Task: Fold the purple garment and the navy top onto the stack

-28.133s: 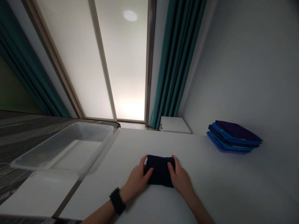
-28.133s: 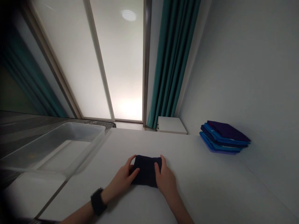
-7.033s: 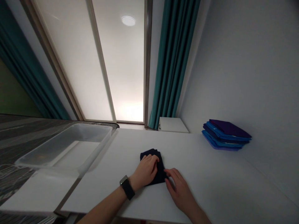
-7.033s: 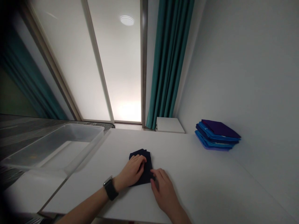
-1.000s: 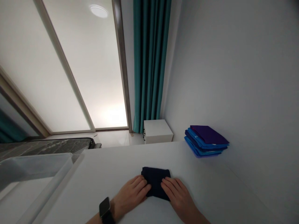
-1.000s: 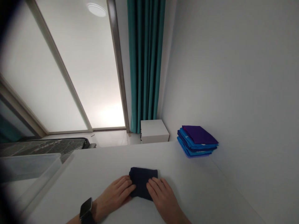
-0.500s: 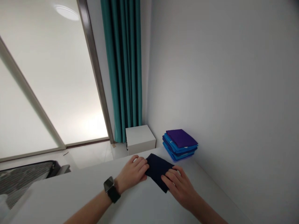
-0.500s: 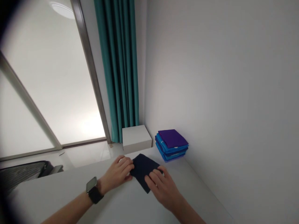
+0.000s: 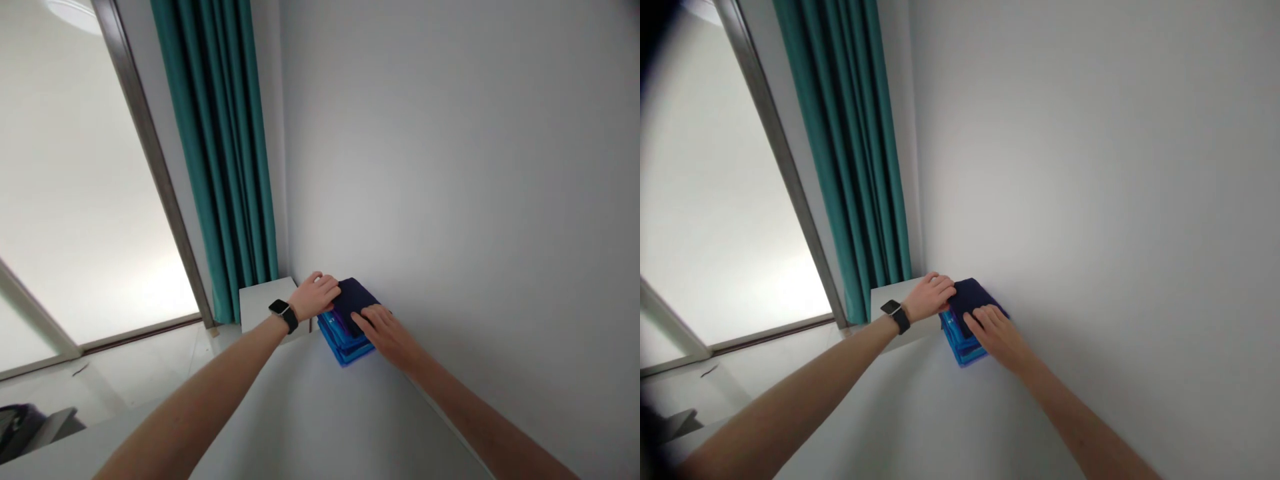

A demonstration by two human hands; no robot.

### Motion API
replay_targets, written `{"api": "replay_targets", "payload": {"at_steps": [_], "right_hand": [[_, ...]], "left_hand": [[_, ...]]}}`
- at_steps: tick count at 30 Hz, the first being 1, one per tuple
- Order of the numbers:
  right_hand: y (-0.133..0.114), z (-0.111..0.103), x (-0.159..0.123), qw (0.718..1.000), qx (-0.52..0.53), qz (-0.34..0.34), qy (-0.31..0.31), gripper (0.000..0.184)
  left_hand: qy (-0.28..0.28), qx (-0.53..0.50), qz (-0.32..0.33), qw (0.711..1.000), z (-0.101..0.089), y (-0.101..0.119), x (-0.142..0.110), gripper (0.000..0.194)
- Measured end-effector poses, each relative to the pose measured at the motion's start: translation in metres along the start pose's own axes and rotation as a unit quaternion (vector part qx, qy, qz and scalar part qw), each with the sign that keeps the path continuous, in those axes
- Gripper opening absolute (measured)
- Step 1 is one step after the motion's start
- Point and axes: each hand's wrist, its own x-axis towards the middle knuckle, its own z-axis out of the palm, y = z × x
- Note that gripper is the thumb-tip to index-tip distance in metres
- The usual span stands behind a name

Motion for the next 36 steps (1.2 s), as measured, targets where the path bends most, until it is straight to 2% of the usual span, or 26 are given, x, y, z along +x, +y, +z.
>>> {"api": "replay_targets", "payload": {"at_steps": [5,9,16,22,27,36], "right_hand": [[0.021,0.044,-0.012,0.999,-0.004,0.037,-0.03,0.034],[0.022,0.061,-0.016,0.996,0.032,0.071,-0.052,0.036],[0.023,0.062,-0.026,0.974,0.135,0.165,-0.073,0.05],[0.029,0.066,-0.034,0.985,0.091,0.123,-0.082,0.038],[0.028,0.066,-0.042,0.985,0.092,0.117,-0.086,0.04],[0.033,0.057,-0.04,0.977,0.131,0.13,-0.111,0.045]], "left_hand": [[-0.029,-0.014,-0.04,0.999,0.042,-0.001,0.032,0.022],[-0.048,-0.065,-0.07,0.994,0.06,-0.001,0.038,0.022],[-0.068,-0.122,-0.07,0.988,0.073,-0.006,0.024,0.023],[-0.067,-0.161,-0.087,0.981,0.077,-0.004,0.021,0.024],[-0.077,-0.21,-0.094,0.97,0.075,-0.002,0.017,0.023],[-0.049,-0.274,-0.122,0.953,0.081,0.001,0.014,0.024]]}}
